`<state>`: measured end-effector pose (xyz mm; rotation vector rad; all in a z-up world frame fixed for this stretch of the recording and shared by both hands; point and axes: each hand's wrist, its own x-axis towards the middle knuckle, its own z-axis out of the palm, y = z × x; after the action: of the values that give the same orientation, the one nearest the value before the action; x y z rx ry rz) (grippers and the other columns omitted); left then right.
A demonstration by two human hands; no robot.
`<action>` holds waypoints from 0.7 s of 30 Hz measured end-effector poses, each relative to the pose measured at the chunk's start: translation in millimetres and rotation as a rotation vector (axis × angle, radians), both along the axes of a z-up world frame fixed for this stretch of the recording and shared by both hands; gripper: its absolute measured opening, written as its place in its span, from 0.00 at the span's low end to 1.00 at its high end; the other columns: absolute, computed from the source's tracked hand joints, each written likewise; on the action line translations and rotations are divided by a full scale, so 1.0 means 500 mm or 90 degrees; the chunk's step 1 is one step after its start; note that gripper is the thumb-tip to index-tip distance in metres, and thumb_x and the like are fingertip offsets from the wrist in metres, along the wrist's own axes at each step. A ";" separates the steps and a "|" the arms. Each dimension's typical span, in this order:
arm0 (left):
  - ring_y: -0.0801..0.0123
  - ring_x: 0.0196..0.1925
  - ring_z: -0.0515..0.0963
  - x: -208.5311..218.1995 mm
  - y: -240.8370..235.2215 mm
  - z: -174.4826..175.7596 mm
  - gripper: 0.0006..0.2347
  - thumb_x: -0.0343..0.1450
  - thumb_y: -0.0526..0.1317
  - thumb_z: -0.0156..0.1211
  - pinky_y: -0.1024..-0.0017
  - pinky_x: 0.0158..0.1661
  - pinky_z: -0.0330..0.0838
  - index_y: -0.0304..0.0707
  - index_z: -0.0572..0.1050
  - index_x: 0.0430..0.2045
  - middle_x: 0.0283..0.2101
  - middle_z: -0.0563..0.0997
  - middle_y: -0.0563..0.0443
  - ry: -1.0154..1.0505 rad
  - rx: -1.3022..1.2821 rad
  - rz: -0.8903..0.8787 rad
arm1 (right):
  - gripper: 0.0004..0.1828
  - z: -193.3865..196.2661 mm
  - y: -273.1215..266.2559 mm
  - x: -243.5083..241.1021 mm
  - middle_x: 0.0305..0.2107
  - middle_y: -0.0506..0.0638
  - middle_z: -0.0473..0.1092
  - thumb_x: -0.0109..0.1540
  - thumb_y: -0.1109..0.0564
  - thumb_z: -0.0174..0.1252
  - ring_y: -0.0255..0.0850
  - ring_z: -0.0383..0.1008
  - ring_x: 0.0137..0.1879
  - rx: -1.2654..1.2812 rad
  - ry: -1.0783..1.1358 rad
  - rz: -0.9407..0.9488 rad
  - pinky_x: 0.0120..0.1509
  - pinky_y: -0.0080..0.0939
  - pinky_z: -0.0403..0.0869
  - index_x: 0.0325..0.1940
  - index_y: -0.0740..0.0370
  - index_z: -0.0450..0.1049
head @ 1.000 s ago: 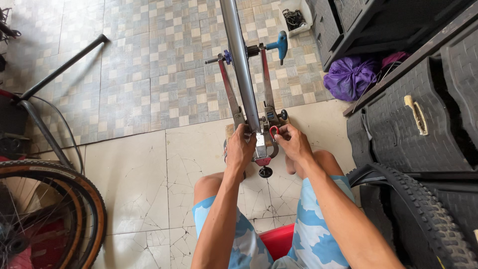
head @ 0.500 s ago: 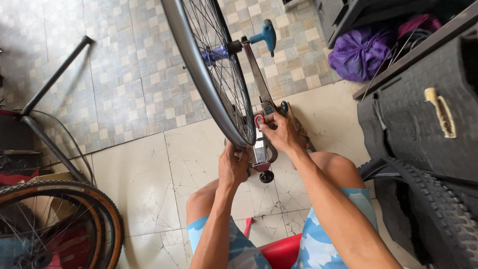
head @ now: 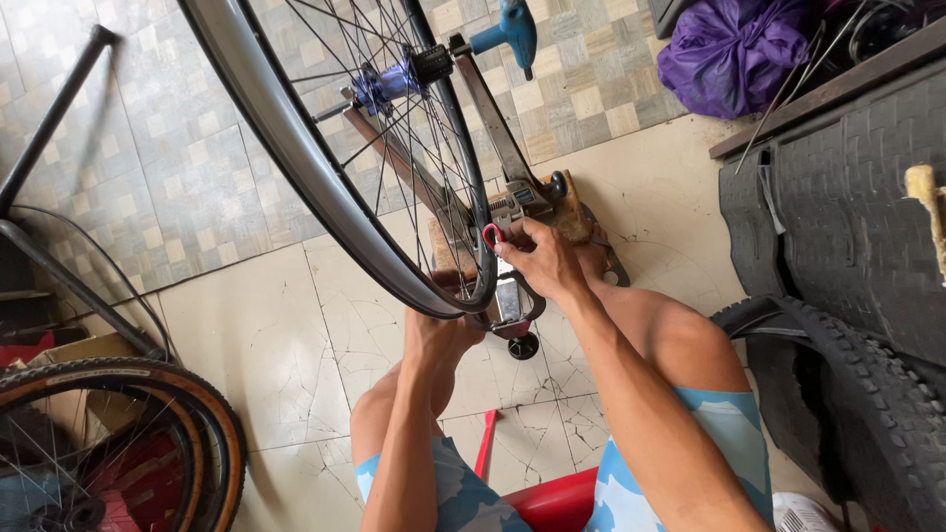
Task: The person adjusts the spokes of a bicycle wheel mounted on a truing stand using a spoke wrench. They rotate the wheel and tighten or loosen individual spokes to align the rim.
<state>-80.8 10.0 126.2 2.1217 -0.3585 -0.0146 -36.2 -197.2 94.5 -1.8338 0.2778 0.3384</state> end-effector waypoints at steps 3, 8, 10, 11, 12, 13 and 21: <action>0.71 0.40 0.84 0.048 0.015 -0.069 0.12 0.75 0.38 0.59 0.75 0.39 0.78 0.26 0.78 0.47 0.39 0.85 0.45 0.243 -0.102 0.221 | 0.14 -0.015 0.012 0.003 0.33 0.50 0.80 0.59 0.51 0.66 0.35 0.81 0.40 0.038 -0.021 0.007 0.44 0.38 0.76 0.42 0.62 0.79; 0.70 0.36 0.80 0.093 0.001 -0.128 0.14 0.72 0.41 0.65 0.73 0.34 0.74 0.29 0.76 0.45 0.38 0.83 0.44 0.390 -0.250 0.282 | 0.14 -0.032 0.029 0.004 0.32 0.52 0.81 0.58 0.51 0.66 0.36 0.81 0.37 0.059 -0.016 0.029 0.41 0.37 0.76 0.41 0.63 0.78; 0.70 0.36 0.79 0.101 -0.004 -0.141 0.14 0.72 0.41 0.66 0.73 0.34 0.73 0.29 0.76 0.45 0.38 0.83 0.45 0.394 -0.273 0.260 | 0.13 -0.033 0.030 0.006 0.31 0.52 0.81 0.58 0.52 0.66 0.37 0.81 0.37 0.074 -0.024 0.038 0.41 0.37 0.76 0.40 0.63 0.78; 0.71 0.38 0.80 0.103 -0.004 -0.148 0.13 0.72 0.41 0.66 0.74 0.36 0.75 0.30 0.77 0.44 0.38 0.83 0.46 0.381 -0.273 0.245 | 0.13 -0.033 0.030 0.008 0.31 0.52 0.81 0.58 0.52 0.66 0.38 0.81 0.37 0.088 -0.031 0.042 0.42 0.38 0.76 0.40 0.63 0.78; 0.72 0.39 0.81 0.104 -0.003 -0.155 0.13 0.72 0.41 0.65 0.75 0.37 0.77 0.30 0.77 0.44 0.39 0.83 0.47 0.368 -0.273 0.231 | 0.13 -0.032 0.030 0.010 0.31 0.52 0.80 0.58 0.52 0.66 0.38 0.80 0.37 0.102 -0.038 0.045 0.42 0.38 0.76 0.39 0.63 0.78; 0.72 0.39 0.80 0.104 -0.003 -0.161 0.13 0.72 0.41 0.65 0.75 0.37 0.76 0.30 0.76 0.44 0.39 0.82 0.47 0.374 -0.296 0.225 | 0.12 -0.029 0.030 0.009 0.31 0.51 0.80 0.58 0.52 0.67 0.39 0.80 0.38 0.050 -0.070 0.059 0.43 0.39 0.76 0.39 0.62 0.79; 0.72 0.42 0.80 0.109 -0.001 -0.123 0.16 0.70 0.41 0.67 0.73 0.38 0.77 0.32 0.74 0.47 0.41 0.80 0.51 0.426 -0.430 0.179 | 0.15 -0.009 0.030 0.006 0.33 0.50 0.80 0.56 0.46 0.67 0.43 0.82 0.42 -0.016 -0.105 0.103 0.48 0.42 0.76 0.38 0.59 0.81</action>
<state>-26.4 9.8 64.5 1.3724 0.3031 -0.3776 -33.2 -182.2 89.8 -1.9009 0.0194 0.2940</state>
